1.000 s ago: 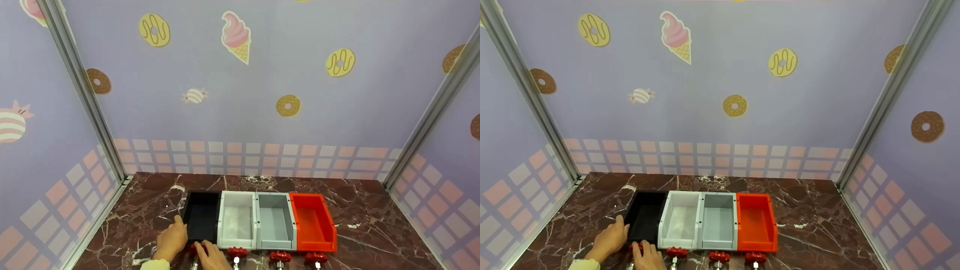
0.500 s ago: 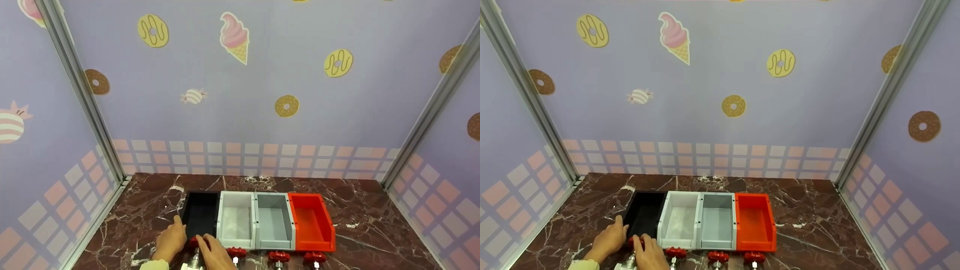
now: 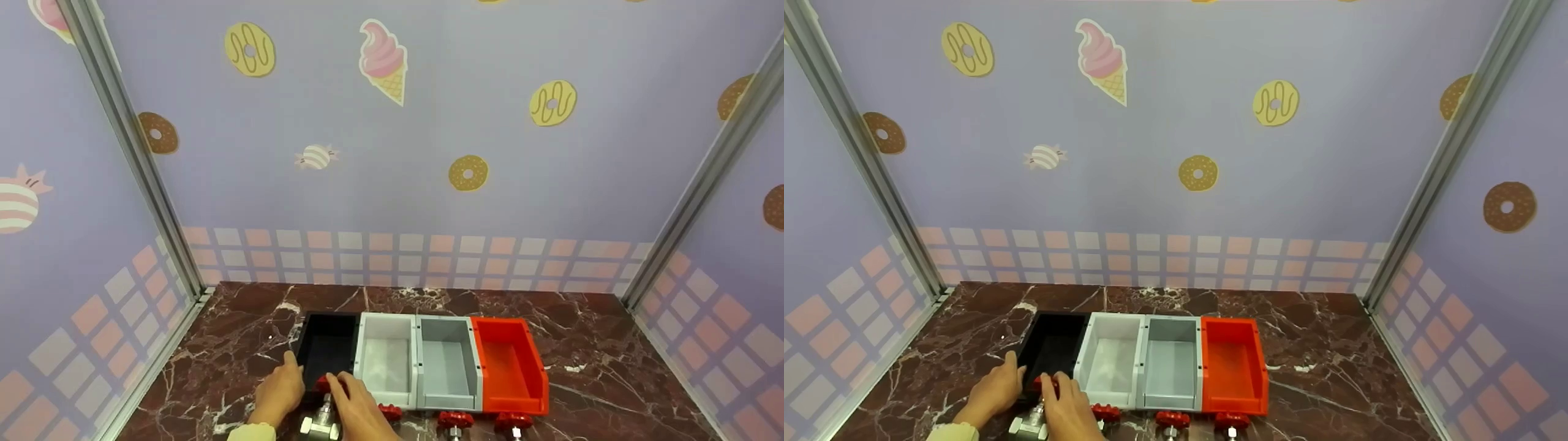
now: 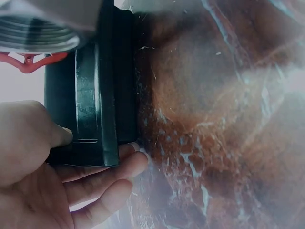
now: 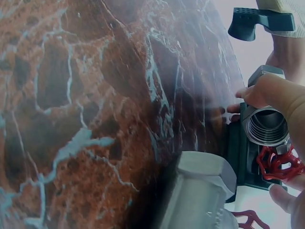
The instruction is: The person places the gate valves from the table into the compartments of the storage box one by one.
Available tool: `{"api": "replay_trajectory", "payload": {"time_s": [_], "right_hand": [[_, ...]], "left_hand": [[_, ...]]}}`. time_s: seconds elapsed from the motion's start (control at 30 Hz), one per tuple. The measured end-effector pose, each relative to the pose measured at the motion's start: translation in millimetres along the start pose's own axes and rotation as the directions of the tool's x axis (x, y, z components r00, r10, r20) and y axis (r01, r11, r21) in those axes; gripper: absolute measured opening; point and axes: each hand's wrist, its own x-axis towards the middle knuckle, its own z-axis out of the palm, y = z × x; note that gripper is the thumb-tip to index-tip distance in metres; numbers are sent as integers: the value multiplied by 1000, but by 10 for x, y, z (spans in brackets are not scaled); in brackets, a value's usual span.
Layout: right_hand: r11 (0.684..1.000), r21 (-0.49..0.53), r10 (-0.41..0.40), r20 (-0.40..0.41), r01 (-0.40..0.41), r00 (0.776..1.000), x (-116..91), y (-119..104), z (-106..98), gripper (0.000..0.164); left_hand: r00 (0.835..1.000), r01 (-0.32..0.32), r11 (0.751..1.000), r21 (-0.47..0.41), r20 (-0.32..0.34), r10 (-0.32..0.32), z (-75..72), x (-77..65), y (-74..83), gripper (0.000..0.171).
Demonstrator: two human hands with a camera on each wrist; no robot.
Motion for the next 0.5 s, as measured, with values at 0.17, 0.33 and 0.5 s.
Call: {"api": "replay_trajectory", "payload": {"time_s": [0.17, 0.33, 0.5], "right_hand": [[999, 50, 9, 49, -12, 999, 48, 37, -76, 111], [989, 111, 85, 150, -102, 985, 123, 27, -154, 113], [984, 130, 104, 153, -124, 983, 184, 39, -169, 114]], "left_hand": [[1000, 13, 1000, 0, 16, -13, -2, -7, -12, 21], [1000, 12, 1000, 3, 12, -12, 17, -27, -13, 22], [1000, -2, 1000, 8, -15, 2, 31, -53, -26, 22]]}}
